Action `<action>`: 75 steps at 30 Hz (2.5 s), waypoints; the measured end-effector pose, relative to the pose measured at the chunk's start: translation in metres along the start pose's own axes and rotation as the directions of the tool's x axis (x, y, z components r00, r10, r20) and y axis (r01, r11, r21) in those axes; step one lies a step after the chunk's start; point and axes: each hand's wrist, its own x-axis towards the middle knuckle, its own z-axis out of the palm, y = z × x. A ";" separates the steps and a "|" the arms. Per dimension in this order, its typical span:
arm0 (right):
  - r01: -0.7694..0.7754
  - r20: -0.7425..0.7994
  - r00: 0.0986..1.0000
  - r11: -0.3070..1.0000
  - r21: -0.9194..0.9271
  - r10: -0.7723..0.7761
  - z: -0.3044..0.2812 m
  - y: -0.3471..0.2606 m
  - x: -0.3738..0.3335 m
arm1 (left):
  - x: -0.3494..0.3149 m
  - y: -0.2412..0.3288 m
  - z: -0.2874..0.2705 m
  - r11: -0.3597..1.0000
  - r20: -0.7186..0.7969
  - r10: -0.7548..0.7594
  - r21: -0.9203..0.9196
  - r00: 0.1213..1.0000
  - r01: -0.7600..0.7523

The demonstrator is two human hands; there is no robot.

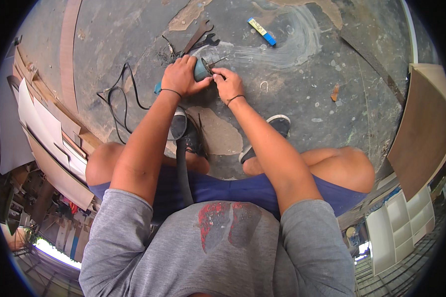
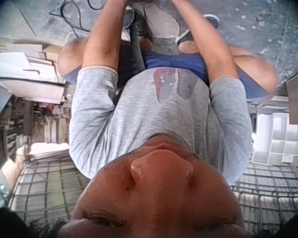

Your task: The person services a power tool by searching through bins for a replacement part, checking the tool housing, and then sitting on the floor to use a wrench to loosen and remove a component from the motor shaft.

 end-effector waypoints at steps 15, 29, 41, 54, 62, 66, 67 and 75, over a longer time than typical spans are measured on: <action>-0.195 0.178 0.956 0.961 -0.198 0.231 -0.026 -0.038 0.017 | -0.011 0.046 0.009 0.920 -0.144 -0.374 0.064 0.916 0.386; 0.335 0.281 0.938 0.752 -0.568 -0.205 0.022 -0.096 0.114 | -0.006 0.037 0.010 0.947 -0.127 -0.319 -0.075 0.939 0.311; 0.026 0.058 0.998 0.604 -0.797 0.034 0.035 -0.121 0.107 | -0.009 0.032 0.014 0.944 -0.155 -0.325 -0.107 0.933 0.311; 0.201 0.147 0.979 0.557 -0.806 -0.141 -0.167 -0.223 0.064 | -0.005 0.032 -0.002 0.917 0.040 -0.366 -0.154 0.930 0.367; -0.086 0.145 0.957 0.718 -0.690 0.253 -0.158 -0.157 -0.013 | -0.004 0.028 0.011 0.952 -0.144 -0.264 -0.200 0.954 0.233; 0.079 0.258 0.954 0.705 -0.705 0.151 -0.122 -0.137 -0.004 | -0.004 0.022 0.007 0.973 -0.096 -0.134 -0.200 0.986 0.112; 0.128 0.308 0.938 0.671 -0.731 0.157 -0.111 -0.136 0.002 | -0.002 0.011 0.006 0.982 -0.056 -0.069 -0.180 0.996 0.058; 0.231 0.436 0.867 0.581 -0.781 0.240 -0.068 -0.119 0.015 | 0.001 0.004 -0.009 0.977 0.175 -0.030 -0.205 0.984 0.066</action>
